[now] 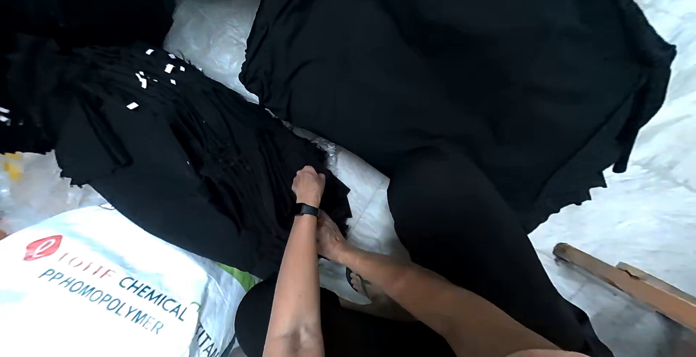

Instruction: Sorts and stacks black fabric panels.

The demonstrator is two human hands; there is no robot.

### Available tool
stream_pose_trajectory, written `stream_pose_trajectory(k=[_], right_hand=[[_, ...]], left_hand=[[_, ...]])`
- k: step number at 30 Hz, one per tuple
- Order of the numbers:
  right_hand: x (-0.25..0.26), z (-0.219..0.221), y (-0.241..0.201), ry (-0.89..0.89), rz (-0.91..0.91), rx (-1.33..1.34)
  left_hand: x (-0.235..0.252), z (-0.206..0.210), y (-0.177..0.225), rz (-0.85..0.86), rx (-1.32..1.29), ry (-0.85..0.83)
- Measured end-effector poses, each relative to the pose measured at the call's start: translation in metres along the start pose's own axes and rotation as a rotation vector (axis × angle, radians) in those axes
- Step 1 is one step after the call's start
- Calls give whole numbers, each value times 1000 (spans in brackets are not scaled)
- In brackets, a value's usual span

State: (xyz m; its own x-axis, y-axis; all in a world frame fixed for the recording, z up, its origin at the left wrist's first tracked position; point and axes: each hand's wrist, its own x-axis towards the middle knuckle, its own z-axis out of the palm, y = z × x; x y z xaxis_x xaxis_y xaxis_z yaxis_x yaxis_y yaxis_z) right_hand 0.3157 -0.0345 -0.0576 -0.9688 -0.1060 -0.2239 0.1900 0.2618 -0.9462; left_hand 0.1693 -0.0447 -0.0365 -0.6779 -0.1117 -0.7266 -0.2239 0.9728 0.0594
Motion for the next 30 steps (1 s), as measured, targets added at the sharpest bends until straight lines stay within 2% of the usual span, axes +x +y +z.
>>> stream_pose_trajectory(k=[2, 5, 7, 10, 13, 16, 19, 22, 27, 30], right_hand=[[6, -5, -3, 69, 55, 106], [29, -15, -1, 209, 341, 312], [48, -28, 3, 333, 494, 345], [72, -41, 12, 489, 608, 348], [82, -47, 19, 421, 652, 361], [82, -45, 16, 334, 568, 277], [79, -45, 4, 359, 510, 217], [76, -40, -2, 406, 467, 237], [55, -8, -21, 361, -65, 109], [44, 2, -34, 284, -224, -45]], left_hand=[[5, 1, -7, -4, -39, -11], [0, -4, -25, 26, -163, 20], [-5, -8, -33, 42, -226, 46], [-8, -10, -37, 34, -310, 58], [-11, -8, -43, 16, -393, 72], [-16, -11, -46, 2, -558, 54], [-33, -21, -50, 32, -661, 79], [-49, -28, -56, 37, -635, 91], [-62, -47, -74, 19, -379, 4], [-81, -74, -71, 20, -152, -7]])
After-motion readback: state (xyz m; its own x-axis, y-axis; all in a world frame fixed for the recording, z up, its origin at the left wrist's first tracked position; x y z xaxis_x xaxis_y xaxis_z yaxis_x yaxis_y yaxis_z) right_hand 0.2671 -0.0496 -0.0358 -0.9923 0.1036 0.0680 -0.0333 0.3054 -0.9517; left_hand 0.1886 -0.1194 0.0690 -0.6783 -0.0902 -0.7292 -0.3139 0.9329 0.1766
